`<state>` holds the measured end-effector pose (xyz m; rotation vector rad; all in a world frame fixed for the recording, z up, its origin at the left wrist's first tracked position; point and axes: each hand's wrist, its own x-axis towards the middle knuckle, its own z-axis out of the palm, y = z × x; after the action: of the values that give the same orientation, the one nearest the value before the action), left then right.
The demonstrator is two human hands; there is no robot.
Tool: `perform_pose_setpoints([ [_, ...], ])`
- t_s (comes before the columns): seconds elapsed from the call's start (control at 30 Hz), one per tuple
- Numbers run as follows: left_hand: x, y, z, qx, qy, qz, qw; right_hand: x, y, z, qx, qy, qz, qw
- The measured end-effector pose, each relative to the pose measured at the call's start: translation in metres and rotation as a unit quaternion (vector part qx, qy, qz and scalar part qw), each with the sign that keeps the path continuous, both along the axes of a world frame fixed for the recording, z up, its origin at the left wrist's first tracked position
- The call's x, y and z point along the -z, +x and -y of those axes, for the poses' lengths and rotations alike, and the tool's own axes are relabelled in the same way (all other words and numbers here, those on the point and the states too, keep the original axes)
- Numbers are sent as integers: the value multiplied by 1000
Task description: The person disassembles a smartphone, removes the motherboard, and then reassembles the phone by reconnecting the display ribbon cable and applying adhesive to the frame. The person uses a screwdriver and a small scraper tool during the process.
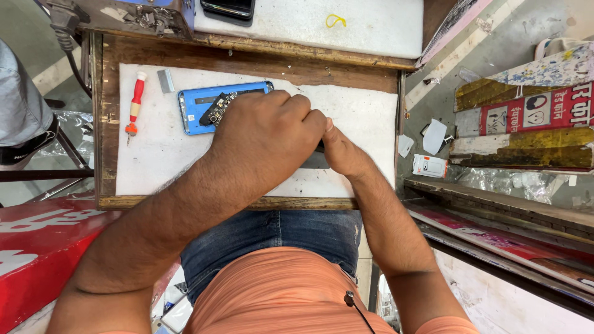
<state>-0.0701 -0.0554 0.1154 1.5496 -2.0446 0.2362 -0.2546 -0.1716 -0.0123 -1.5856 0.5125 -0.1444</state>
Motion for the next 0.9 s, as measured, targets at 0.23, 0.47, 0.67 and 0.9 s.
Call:
perform_pose_setpoints([
  [0.23,-21,3,8,47,105,79,990,0,3,0,-4,-6,-1,1000],
  [0.47,-41,-3,18,78,252,198,944,-5,15,-2,11,68,-51,996],
  [0.67,-49,-14,14,87,179,230,953,-17,15,3,61,87,33,994],
  [0.9,-55,-24,19,109,215,313,918,-40,78,-41,322,-340,-237,851],
])
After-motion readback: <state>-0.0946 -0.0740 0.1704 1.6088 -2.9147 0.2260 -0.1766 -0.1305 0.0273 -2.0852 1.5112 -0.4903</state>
